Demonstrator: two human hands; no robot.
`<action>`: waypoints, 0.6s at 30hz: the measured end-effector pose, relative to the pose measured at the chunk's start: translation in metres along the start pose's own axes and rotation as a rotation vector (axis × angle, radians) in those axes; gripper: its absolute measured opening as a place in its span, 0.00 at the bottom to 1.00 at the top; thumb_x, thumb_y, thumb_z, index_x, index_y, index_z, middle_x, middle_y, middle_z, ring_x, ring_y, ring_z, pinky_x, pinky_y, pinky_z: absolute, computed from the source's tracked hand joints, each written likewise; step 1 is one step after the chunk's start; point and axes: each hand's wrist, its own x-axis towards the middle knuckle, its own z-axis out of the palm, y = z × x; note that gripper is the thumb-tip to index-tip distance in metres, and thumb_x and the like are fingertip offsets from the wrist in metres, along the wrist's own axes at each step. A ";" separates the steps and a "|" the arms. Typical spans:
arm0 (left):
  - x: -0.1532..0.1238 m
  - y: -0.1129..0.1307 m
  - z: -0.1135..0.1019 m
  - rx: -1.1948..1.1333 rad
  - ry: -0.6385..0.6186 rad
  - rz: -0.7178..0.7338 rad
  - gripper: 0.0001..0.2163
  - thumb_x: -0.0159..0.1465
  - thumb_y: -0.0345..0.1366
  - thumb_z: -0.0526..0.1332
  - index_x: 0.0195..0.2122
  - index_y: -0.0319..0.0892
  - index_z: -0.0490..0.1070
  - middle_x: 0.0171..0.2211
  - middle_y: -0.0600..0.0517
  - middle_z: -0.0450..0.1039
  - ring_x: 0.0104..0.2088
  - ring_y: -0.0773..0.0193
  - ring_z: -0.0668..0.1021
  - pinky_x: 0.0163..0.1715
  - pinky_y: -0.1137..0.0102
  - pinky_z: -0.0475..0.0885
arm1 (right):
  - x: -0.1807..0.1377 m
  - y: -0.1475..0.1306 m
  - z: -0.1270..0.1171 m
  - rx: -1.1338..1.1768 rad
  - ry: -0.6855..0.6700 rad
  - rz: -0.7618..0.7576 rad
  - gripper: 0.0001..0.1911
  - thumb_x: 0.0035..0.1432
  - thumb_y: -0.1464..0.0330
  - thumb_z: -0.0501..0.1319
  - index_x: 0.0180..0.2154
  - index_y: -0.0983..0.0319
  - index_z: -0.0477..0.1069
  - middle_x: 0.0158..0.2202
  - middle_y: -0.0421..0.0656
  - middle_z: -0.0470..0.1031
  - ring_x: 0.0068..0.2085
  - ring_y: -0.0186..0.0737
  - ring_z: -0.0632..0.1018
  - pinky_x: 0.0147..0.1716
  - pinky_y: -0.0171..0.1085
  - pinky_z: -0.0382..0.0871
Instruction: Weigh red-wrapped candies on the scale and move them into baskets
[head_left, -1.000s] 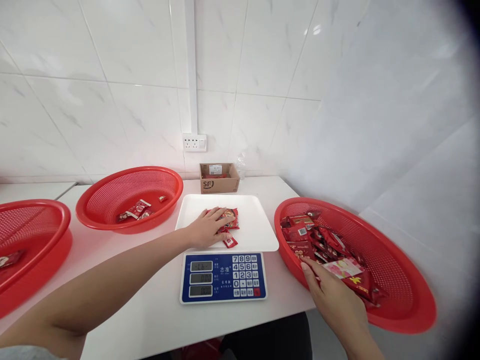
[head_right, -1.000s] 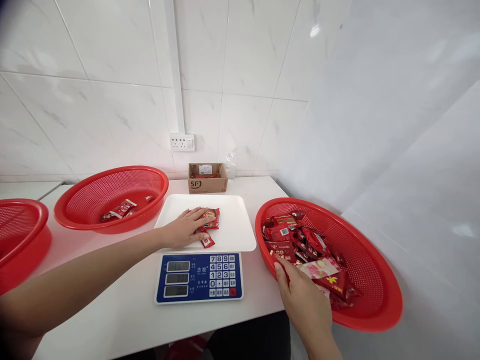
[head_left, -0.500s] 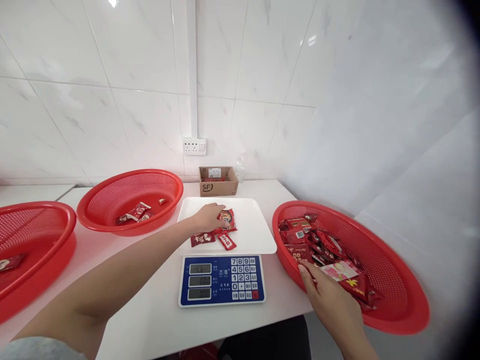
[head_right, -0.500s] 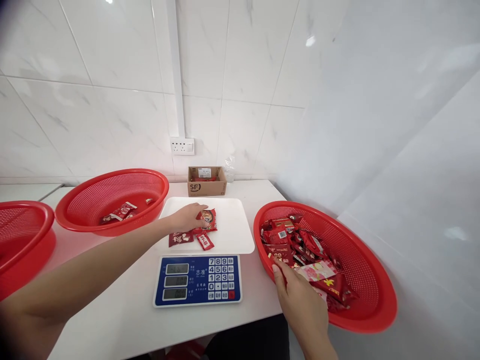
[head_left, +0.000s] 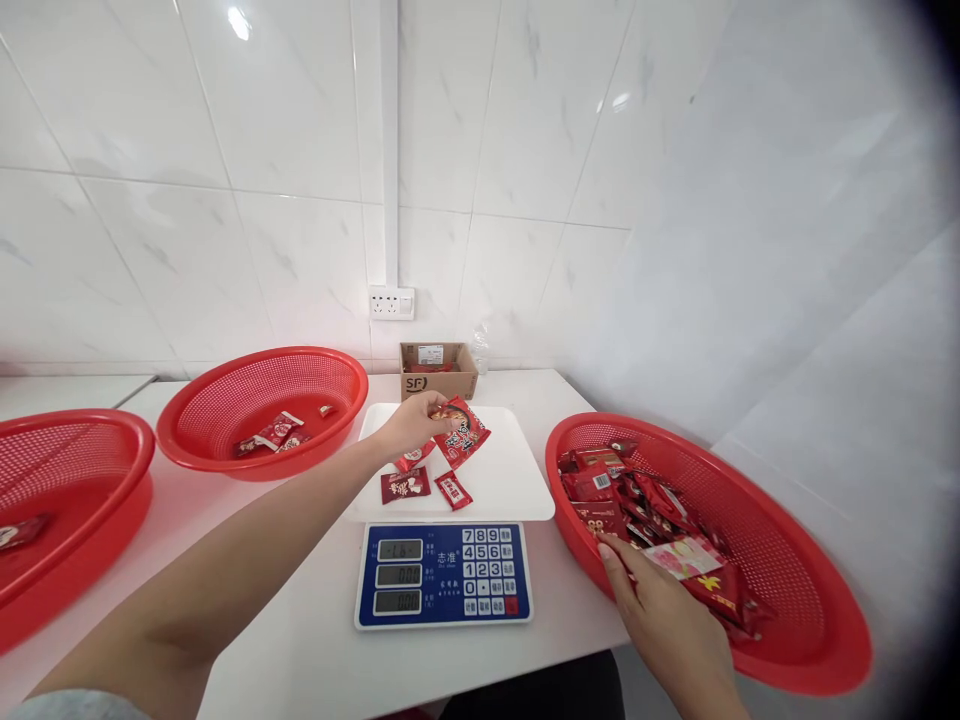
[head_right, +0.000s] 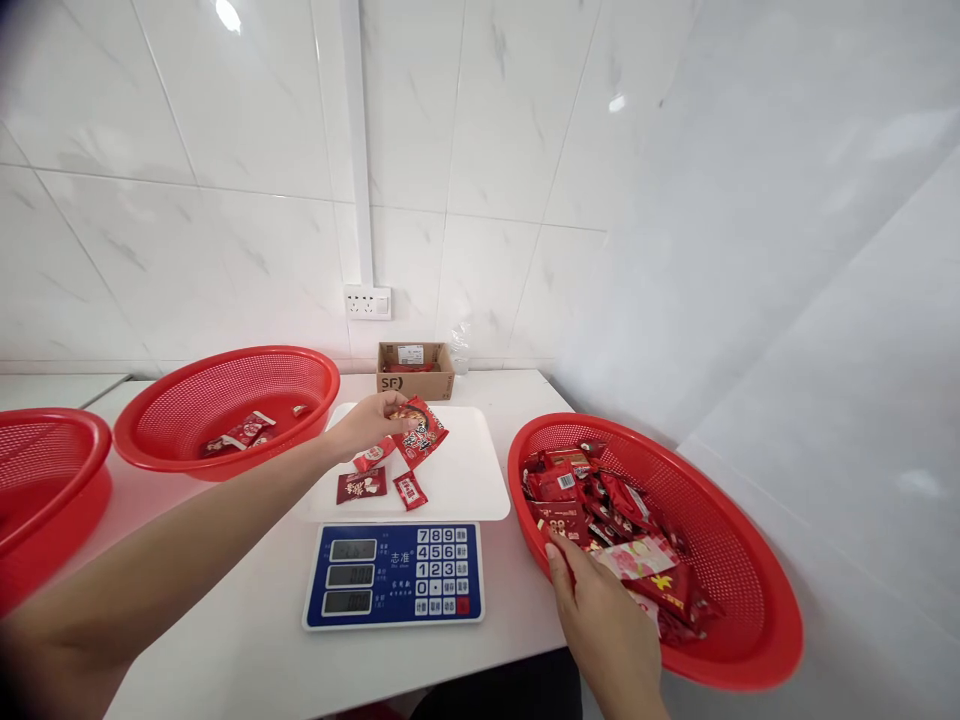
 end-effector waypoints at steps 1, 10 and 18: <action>0.000 -0.001 0.000 -0.028 -0.006 -0.008 0.10 0.55 0.40 0.62 0.36 0.42 0.66 0.34 0.51 0.76 0.35 0.62 0.78 0.34 0.69 0.72 | 0.000 -0.001 -0.001 -0.001 -0.007 0.006 0.26 0.61 0.54 0.39 0.51 0.52 0.69 0.49 0.43 0.75 0.42 0.49 0.78 0.33 0.42 0.70; -0.002 -0.002 0.017 0.004 -0.066 -0.008 0.11 0.57 0.43 0.60 0.37 0.43 0.65 0.35 0.52 0.76 0.35 0.62 0.78 0.34 0.70 0.72 | -0.001 -0.002 -0.005 0.012 -0.028 0.016 0.27 0.61 0.54 0.39 0.51 0.52 0.68 0.51 0.43 0.73 0.43 0.49 0.78 0.33 0.42 0.71; -0.004 -0.016 0.019 0.356 -0.060 0.038 0.28 0.59 0.45 0.57 0.58 0.39 0.56 0.58 0.39 0.60 0.60 0.48 0.59 0.57 0.56 0.54 | -0.001 -0.001 -0.003 0.016 -0.024 -0.012 0.26 0.61 0.55 0.40 0.51 0.53 0.69 0.51 0.43 0.73 0.43 0.47 0.78 0.34 0.41 0.71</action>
